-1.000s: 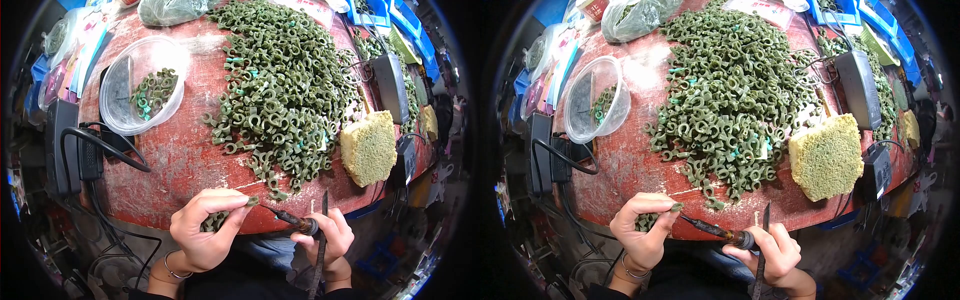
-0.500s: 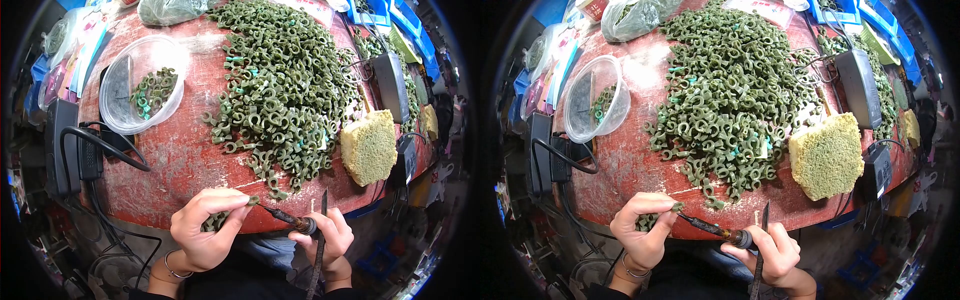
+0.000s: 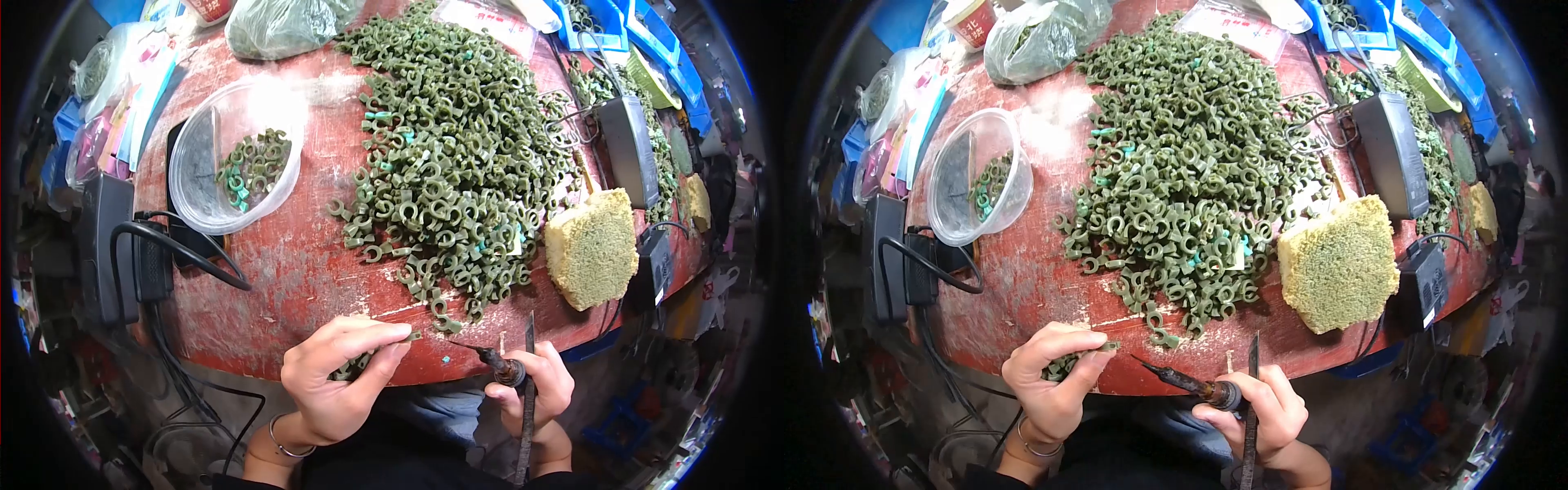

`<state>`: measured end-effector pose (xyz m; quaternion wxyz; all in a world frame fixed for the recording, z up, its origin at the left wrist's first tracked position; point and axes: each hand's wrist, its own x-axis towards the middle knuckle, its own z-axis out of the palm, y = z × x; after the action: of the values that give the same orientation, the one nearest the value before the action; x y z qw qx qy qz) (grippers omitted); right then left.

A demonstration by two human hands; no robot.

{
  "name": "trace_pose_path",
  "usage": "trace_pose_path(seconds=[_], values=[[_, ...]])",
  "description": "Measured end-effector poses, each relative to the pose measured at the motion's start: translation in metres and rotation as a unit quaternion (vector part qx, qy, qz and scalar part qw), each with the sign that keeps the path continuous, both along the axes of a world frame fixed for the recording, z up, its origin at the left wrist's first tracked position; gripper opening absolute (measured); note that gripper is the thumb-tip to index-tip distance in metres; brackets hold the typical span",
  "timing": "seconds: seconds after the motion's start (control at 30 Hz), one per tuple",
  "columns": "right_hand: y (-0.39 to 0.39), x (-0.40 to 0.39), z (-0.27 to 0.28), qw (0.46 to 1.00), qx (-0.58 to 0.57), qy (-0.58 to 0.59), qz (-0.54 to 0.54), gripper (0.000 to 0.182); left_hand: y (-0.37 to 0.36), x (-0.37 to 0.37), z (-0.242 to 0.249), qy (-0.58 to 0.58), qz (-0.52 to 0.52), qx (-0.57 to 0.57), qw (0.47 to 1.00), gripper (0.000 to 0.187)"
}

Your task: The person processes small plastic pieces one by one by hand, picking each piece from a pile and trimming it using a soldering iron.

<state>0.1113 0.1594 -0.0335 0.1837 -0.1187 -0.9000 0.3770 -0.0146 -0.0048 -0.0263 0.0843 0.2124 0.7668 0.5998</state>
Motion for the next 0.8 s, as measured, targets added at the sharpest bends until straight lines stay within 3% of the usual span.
trace_pose_path(seconds=[0.23,0.33,0.43,0.53,0.8], values=[[0.000,-0.002,-0.001,1.000,-0.003,0.014,0.001,0.038,-0.007,0.000,-0.005,-0.163,-0.009,0.101,0.981,0.017],[0.000,0.000,-0.004,1.000,0.007,0.018,0.002,0.038,-0.005,0.001,-0.012,-0.082,-0.007,0.095,0.992,0.019],[-0.001,0.001,-0.006,0.999,0.023,0.023,0.001,0.039,-0.001,0.001,0.000,-0.057,0.034,0.019,0.998,0.020],[-0.002,0.001,-0.008,0.999,0.039,0.019,-0.002,0.041,-0.002,0.000,-0.010,0.006,0.018,0.037,0.999,0.021],[-0.003,-0.001,-0.007,0.997,0.079,0.004,0.010,0.043,0.000,0.001,-0.010,0.019,0.026,0.025,0.999,0.020]])
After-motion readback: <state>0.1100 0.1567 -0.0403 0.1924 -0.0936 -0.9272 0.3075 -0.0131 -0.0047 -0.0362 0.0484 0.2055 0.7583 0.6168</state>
